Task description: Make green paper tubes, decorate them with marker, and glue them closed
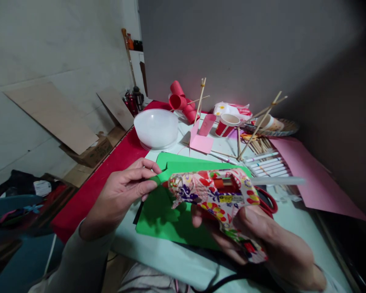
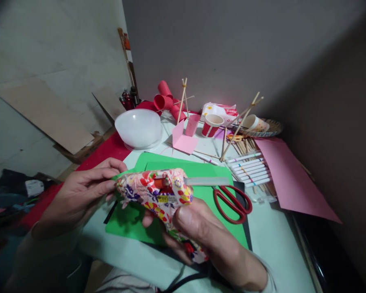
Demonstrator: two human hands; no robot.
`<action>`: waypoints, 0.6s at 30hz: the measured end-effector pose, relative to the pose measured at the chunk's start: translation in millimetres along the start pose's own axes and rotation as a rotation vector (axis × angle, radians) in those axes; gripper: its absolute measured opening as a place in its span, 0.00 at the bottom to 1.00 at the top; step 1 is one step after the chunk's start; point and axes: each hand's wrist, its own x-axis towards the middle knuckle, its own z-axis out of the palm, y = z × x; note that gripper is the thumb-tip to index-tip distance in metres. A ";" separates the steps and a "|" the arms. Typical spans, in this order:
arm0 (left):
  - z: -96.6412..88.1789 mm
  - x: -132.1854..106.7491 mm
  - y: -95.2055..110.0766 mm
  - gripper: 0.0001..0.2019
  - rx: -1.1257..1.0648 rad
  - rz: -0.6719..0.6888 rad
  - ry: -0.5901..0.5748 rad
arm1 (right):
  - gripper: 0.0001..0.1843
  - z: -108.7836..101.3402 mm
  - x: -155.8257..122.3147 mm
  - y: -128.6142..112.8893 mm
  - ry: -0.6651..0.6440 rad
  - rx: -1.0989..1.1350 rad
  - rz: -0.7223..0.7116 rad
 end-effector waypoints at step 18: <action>0.6 -1.7 3.9 0.10 0.096 0.070 -0.040 | 0.30 -10.1 1.8 2.2 -0.115 -0.050 -0.007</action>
